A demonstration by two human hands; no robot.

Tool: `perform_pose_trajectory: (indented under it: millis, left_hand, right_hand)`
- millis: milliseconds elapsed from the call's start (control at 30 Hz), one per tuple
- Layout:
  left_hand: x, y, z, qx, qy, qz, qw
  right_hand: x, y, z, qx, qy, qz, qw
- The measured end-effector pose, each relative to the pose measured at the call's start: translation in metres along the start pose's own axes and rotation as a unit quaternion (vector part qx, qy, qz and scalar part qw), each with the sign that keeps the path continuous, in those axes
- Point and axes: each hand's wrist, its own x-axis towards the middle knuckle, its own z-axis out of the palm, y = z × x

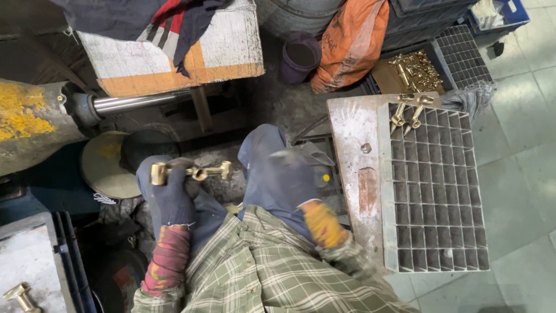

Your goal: The person sits on the floor and uses a rotating grinding wheel to polish small brass-colored metal parts. They hold each part with gloved hands, pressing it against the spinning wheel to smooth the surface, then inspect it before placing it on a nearby metal tray.

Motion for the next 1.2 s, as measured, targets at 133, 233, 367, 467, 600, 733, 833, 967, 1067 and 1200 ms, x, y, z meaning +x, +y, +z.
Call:
perform_pose_trajectory:
  millis: [133, 233, 367, 467, 600, 733, 833, 967, 1067, 1200]
  left_hand:
    - [0.003, -0.025, -0.001, 0.186, 0.132, 0.204, 0.952]
    - [0.005, -0.048, 0.008, 0.154, 0.098, 0.127, 0.975]
    - [0.007, -0.069, 0.024, 0.060, 0.044, 0.022, 0.997]
    - [0.004, -0.074, 0.028, 0.056, 0.046, 0.029, 0.997]
    - [0.003, -0.078, 0.027, 0.084, 0.047, 0.006, 0.995]
    - [0.002, -0.096, 0.027, 0.134, 0.007, -0.070, 0.988]
    - [0.009, -0.109, 0.042, 0.128, 0.072, 0.020, 0.989]
    - [0.007, -0.112, 0.050, -0.228, 0.084, -0.198, 0.950]
    - [0.012, -0.099, 0.048, -0.265, 0.097, -0.175, 0.943]
    - [0.017, -0.088, 0.044, -0.320, 0.113, -0.228, 0.913]
  right_hand:
    - [-0.040, 0.094, -0.040, -0.198, 0.158, 0.263, 0.931]
    - [-0.088, 0.137, -0.057, -0.295, 0.083, 0.398, 0.865]
    - [-0.127, 0.174, -0.048, -0.292, 0.096, 0.439, 0.844]
    - [-0.133, 0.200, -0.048, -0.277, 0.109, 0.426, 0.855]
    - [-0.120, 0.207, -0.060, -0.155, 0.103, 0.456, 0.870]
    - [-0.091, 0.174, -0.058, 0.478, 0.153, 0.419, 0.757]
    - [-0.054, 0.144, -0.044, 0.242, 0.003, 0.117, 0.963]
    - [0.010, 0.098, 0.021, 0.540, -0.080, 0.245, 0.801]
    - [0.053, 0.049, 0.074, 0.561, -0.130, 0.246, 0.780]
    - [0.080, 0.000, 0.114, 0.508, -0.187, 0.322, 0.777]
